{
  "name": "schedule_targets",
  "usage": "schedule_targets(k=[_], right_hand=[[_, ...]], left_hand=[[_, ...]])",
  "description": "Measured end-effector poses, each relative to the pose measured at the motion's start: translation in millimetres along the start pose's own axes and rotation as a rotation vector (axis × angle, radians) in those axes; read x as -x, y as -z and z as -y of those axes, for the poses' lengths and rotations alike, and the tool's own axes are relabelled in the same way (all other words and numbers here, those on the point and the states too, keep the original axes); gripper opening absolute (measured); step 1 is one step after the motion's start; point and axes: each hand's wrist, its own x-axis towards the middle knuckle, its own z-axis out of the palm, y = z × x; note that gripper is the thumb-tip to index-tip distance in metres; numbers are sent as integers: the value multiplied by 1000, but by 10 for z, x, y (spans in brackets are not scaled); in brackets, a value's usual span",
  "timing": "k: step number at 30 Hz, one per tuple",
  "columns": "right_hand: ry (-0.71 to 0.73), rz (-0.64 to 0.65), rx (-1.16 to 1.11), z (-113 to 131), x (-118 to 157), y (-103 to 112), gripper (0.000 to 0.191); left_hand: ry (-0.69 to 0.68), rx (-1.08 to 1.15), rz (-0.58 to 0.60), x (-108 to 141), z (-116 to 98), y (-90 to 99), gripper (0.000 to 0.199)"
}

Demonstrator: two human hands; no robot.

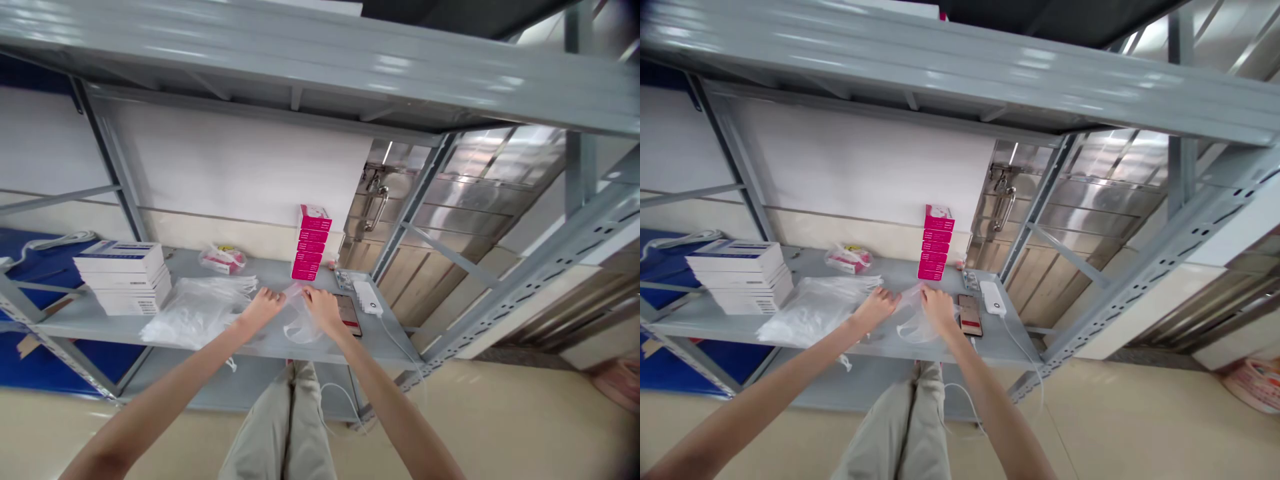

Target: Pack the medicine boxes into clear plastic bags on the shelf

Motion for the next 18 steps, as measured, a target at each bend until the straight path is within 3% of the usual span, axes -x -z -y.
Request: schedule_targets(k=[3,6,9,12,18], right_hand=[[13,-1,-4,38,16,-11,34],[10,23,-75,70,3,-29,33],[21,26,-170,73,-8,-35,31],[33,-2,-198,61,4,-25,30],[101,12,-172,85,49,-1,29]], left_hand=[[37,8,-93,50,-80,78,22],[26,126,-182,60,-302,66,30],[110,274,20,15,-497,-62,31],[178,324,235,-64,-559,-218,34],[141,323,165,-244,-479,-364,27]])
